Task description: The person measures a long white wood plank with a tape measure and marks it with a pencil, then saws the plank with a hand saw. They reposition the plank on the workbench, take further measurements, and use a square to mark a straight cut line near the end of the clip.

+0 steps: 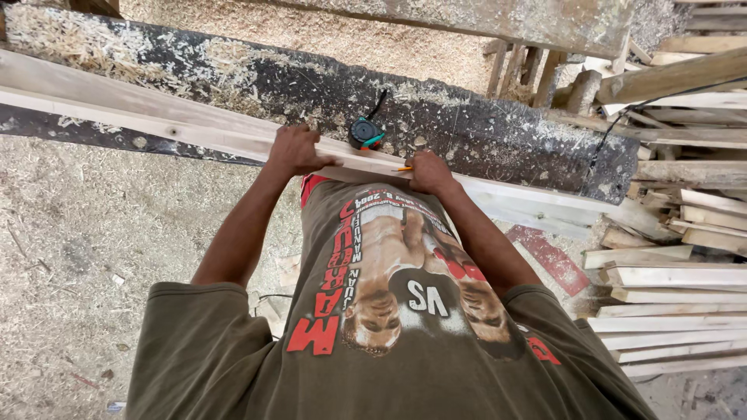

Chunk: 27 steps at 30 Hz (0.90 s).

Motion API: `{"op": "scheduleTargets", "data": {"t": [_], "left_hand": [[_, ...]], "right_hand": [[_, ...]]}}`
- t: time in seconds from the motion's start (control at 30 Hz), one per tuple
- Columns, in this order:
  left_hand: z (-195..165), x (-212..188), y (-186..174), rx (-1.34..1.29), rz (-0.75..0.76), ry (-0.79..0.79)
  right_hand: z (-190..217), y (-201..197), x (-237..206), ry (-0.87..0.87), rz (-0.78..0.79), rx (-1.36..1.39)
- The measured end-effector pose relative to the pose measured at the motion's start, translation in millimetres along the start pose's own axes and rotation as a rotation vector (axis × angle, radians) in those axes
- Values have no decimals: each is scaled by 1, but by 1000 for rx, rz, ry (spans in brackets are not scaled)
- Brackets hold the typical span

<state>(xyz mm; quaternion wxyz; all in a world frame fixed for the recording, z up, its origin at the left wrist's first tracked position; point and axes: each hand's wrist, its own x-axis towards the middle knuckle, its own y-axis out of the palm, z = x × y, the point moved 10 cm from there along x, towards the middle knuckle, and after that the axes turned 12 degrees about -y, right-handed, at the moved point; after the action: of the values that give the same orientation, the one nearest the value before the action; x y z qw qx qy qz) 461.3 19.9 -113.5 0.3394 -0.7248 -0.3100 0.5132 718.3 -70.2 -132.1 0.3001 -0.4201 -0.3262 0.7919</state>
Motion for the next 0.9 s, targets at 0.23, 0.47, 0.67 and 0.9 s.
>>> {"op": "scheduleTargets", "data": {"t": [0.23, 0.47, 0.67, 0.9], "left_hand": [[23, -14, 7, 51, -1, 11], [23, -16, 8, 123, -42, 98], [83, -21, -9, 183, -195, 3], [156, -36, -47, 200, -336, -136]], "right_hand": [[2, -2, 1, 18, 6, -16], [25, -16, 6, -22, -131, 43], [95, -39, 23, -276, -384, -43], [146, -41, 65, -263, -448, -119]]}}
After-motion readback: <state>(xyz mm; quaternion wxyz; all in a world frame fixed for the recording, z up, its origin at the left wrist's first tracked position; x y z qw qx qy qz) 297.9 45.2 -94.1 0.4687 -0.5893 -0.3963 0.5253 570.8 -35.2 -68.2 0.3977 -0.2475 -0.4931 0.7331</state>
